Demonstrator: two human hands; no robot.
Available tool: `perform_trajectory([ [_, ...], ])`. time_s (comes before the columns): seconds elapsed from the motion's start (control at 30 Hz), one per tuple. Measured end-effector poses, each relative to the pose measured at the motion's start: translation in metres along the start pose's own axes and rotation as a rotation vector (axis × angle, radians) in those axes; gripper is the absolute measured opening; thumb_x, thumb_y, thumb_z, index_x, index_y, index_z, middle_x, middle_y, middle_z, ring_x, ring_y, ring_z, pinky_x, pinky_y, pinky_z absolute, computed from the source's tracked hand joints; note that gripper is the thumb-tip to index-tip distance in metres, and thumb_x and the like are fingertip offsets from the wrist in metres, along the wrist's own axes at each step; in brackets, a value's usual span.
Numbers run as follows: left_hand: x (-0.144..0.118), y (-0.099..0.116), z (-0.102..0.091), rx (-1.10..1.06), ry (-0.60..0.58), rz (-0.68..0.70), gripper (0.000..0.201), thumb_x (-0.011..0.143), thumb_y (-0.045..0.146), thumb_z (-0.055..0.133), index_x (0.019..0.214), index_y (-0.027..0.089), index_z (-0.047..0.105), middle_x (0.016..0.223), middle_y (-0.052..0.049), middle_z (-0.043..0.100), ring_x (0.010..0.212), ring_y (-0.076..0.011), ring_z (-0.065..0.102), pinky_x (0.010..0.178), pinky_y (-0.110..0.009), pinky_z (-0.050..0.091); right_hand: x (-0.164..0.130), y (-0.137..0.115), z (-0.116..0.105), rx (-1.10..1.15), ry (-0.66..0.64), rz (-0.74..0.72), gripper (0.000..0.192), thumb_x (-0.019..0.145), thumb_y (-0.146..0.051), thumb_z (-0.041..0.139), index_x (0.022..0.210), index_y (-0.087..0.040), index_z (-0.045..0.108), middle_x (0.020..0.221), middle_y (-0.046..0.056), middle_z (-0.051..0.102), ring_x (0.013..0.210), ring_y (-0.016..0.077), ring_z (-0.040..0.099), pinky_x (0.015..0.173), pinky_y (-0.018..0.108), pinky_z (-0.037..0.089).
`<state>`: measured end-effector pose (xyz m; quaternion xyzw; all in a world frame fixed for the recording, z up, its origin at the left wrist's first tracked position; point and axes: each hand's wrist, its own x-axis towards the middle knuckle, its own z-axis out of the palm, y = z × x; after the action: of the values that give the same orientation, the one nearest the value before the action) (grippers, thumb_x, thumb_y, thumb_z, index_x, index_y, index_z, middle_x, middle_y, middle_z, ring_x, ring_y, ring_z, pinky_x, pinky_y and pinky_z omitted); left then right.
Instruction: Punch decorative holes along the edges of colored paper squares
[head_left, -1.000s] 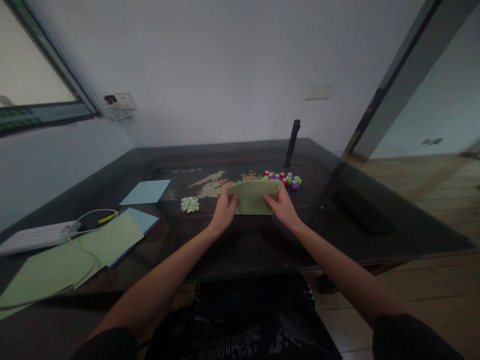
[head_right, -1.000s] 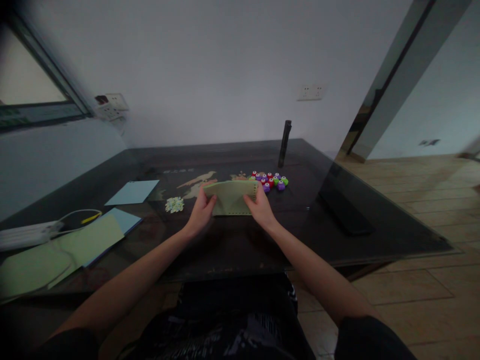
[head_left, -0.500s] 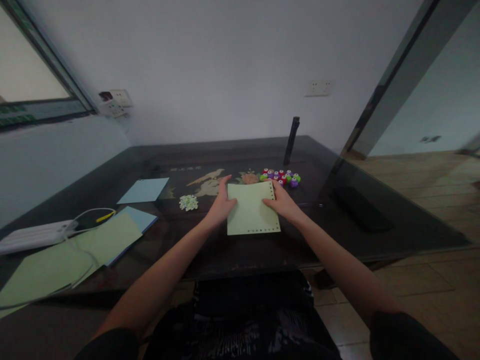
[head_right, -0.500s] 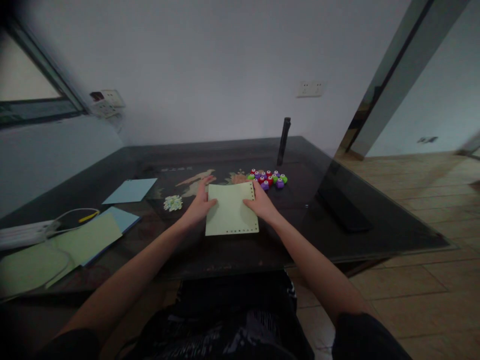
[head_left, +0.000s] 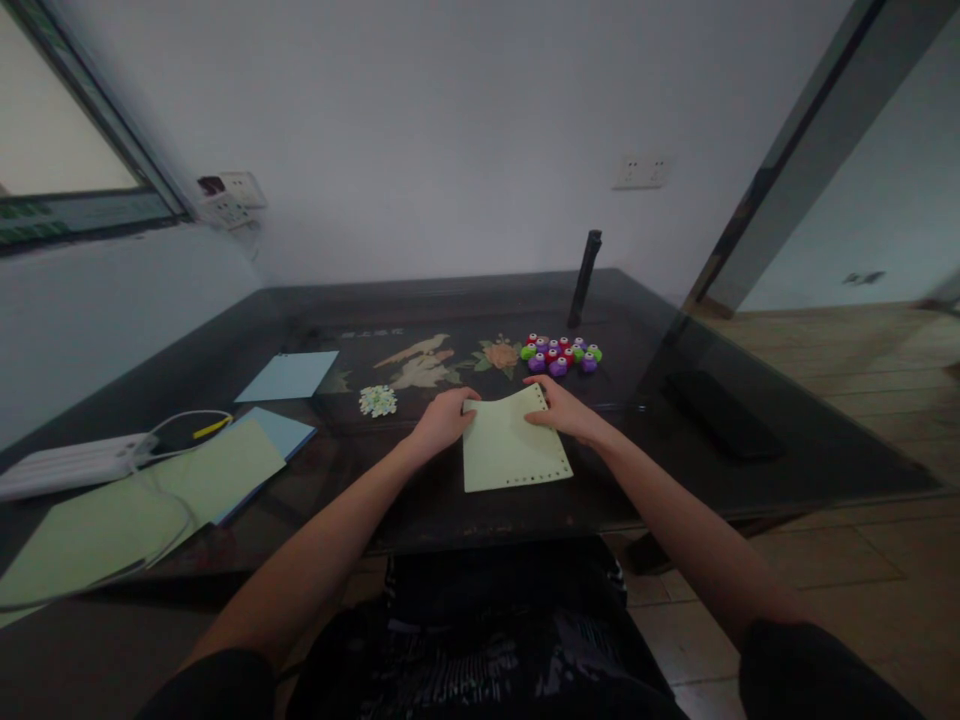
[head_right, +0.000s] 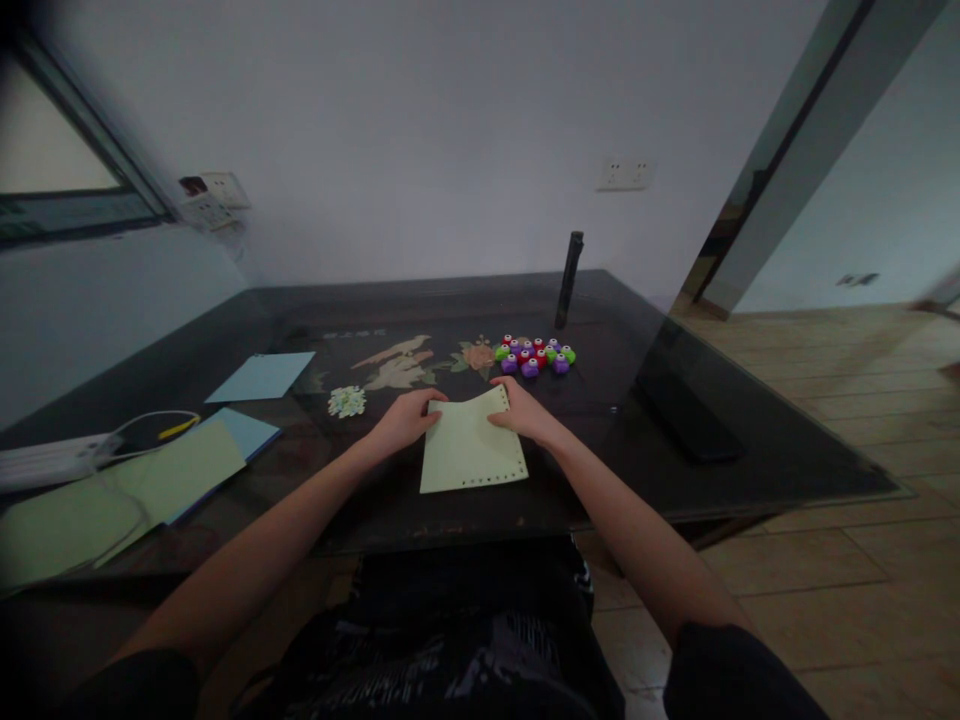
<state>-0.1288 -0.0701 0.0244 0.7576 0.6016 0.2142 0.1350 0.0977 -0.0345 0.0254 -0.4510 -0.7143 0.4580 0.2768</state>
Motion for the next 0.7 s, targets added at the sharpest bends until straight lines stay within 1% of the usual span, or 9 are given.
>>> perform_trajectory([
  [0.07, 0.0, -0.001, 0.001, 0.014, -0.011, 0.004, 0.029, 0.076, 0.013, 0.051, 0.102, 0.016, 0.063, 0.096, -0.007, 0.067, 0.089, -0.0198, 0.06, 0.081, -0.03, 0.046, 0.004, 0.005, -0.002, -0.096, 0.033, -0.002, 0.051, 0.07, -0.012, 0.057, 0.119, -0.016, 0.045, 0.08, 0.001, 0.061, 0.072, 0.0167, 0.058, 0.064, 0.028, 0.046],
  [0.13, 0.001, -0.002, 0.001, 0.025, -0.016, 0.005, 0.029, 0.076, 0.014, 0.051, 0.102, 0.017, 0.063, 0.097, -0.007, 0.067, 0.09, -0.0198, 0.061, 0.081, -0.029, 0.046, 0.007, 0.009, -0.004, -0.251, 0.087, -0.027, 0.037, 0.071, -0.012, 0.056, 0.108, -0.016, 0.053, 0.072, -0.001, 0.058, 0.065, 0.0148, 0.055, 0.061, 0.026, 0.042],
  [0.23, 0.001, -0.004, 0.0, 0.038, -0.038, -0.002, 0.029, 0.076, 0.013, 0.051, 0.103, 0.017, 0.063, 0.098, -0.007, 0.067, 0.091, -0.0198, 0.061, 0.082, -0.03, 0.047, 0.01, 0.011, -0.006, -0.414, 0.128, -0.065, 0.027, 0.07, -0.01, 0.058, 0.096, -0.016, 0.06, 0.067, -0.002, 0.054, 0.063, 0.0131, 0.051, 0.06, 0.024, 0.038],
  [0.37, 0.001, -0.006, -0.002, 0.063, -0.073, -0.004, 0.029, 0.076, 0.013, 0.051, 0.102, 0.017, 0.063, 0.101, -0.008, 0.066, 0.093, -0.0203, 0.061, 0.083, -0.03, 0.047, 0.009, 0.009, -0.005, -0.459, 0.12, -0.075, 0.026, 0.07, -0.009, 0.061, 0.096, -0.015, 0.061, 0.068, -0.002, 0.054, 0.063, 0.0123, 0.05, 0.059, 0.024, 0.037],
  [0.5, 0.0, -0.008, -0.004, 0.115, -0.062, 0.001, 0.029, 0.076, 0.014, 0.051, 0.102, 0.018, 0.061, 0.106, -0.008, 0.064, 0.1, -0.0215, 0.059, 0.087, -0.032, 0.046, 0.009, 0.009, 0.0, -0.489, 0.124, -0.126, 0.028, 0.072, -0.01, 0.061, 0.1, -0.016, 0.061, 0.071, -0.001, 0.056, 0.064, 0.0128, 0.051, 0.061, 0.024, 0.037],
  [0.7, -0.001, -0.014, -0.011, 0.22, -0.092, -0.067, 0.028, 0.078, 0.016, 0.05, 0.103, 0.021, 0.06, 0.109, -0.008, 0.062, 0.102, -0.0227, 0.059, 0.088, -0.034, 0.045, 0.013, 0.012, 0.004, -0.487, 0.131, -0.175, 0.029, 0.073, -0.01, 0.061, 0.101, -0.014, 0.061, 0.077, 0.001, 0.057, 0.067, 0.0127, 0.05, 0.065, 0.026, 0.039],
])
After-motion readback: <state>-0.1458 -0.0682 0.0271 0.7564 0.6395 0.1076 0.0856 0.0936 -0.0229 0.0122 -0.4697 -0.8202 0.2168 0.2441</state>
